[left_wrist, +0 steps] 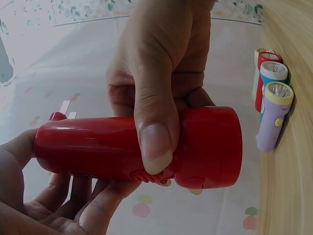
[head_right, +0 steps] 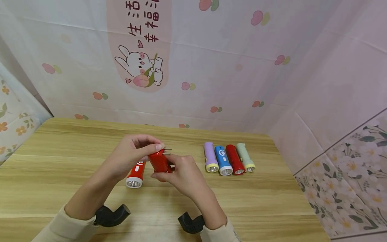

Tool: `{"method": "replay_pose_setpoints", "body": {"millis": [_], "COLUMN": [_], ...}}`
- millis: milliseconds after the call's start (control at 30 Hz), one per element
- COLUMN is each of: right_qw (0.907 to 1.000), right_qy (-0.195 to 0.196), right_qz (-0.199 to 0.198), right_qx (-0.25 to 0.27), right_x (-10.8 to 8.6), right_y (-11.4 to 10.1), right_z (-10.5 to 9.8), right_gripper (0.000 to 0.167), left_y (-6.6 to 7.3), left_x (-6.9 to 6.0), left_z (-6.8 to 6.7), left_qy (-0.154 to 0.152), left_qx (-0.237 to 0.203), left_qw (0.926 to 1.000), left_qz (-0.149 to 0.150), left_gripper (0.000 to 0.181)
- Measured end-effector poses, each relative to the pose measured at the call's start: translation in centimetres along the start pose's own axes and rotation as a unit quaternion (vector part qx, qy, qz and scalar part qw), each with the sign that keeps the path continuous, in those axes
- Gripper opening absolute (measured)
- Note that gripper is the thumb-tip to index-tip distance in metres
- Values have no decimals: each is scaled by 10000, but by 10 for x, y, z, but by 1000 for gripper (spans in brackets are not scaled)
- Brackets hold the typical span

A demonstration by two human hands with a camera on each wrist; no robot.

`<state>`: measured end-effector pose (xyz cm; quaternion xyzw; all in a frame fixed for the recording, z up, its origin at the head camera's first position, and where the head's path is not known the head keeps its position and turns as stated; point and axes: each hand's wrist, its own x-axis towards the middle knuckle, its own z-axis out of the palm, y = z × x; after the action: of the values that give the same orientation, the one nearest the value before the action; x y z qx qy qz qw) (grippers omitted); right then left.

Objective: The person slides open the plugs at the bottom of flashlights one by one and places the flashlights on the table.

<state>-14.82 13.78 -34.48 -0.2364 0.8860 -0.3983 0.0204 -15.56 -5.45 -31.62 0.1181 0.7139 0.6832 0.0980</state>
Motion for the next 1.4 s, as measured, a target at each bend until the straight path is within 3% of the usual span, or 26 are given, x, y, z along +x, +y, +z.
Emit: {"method": "replay_pose_setpoints", "body": {"millis": [300,500,733,1100,1400], "right_qw": [9999,9995,9997,9942,9906], "right_qy": [-64,-109,-61,-598,-371], "right_qz": [41,148,246,874,1275], "right_qx": [139,240,64,212,-325], "right_x": [1,2,3,5,9], "right_y": [2,6,9,11,13], "right_z": [3,4,5,11,26], "right_gripper": [31,32,34,43,38], "left_y": [-1,-1,-3,-16,-37], "left_x": [1,2,5,14,27], "left_z": [-3,-5,-6,-13,-12], "left_qy": [-209,-356,-352,-125,93], "left_qx": [203,624,903,1488,1758], "left_qw": [9996,9974,9951,9876,9828], "left_qz": [46,9,-189,-480,-554], "left_gripper": [29,35,60,45,39]}}
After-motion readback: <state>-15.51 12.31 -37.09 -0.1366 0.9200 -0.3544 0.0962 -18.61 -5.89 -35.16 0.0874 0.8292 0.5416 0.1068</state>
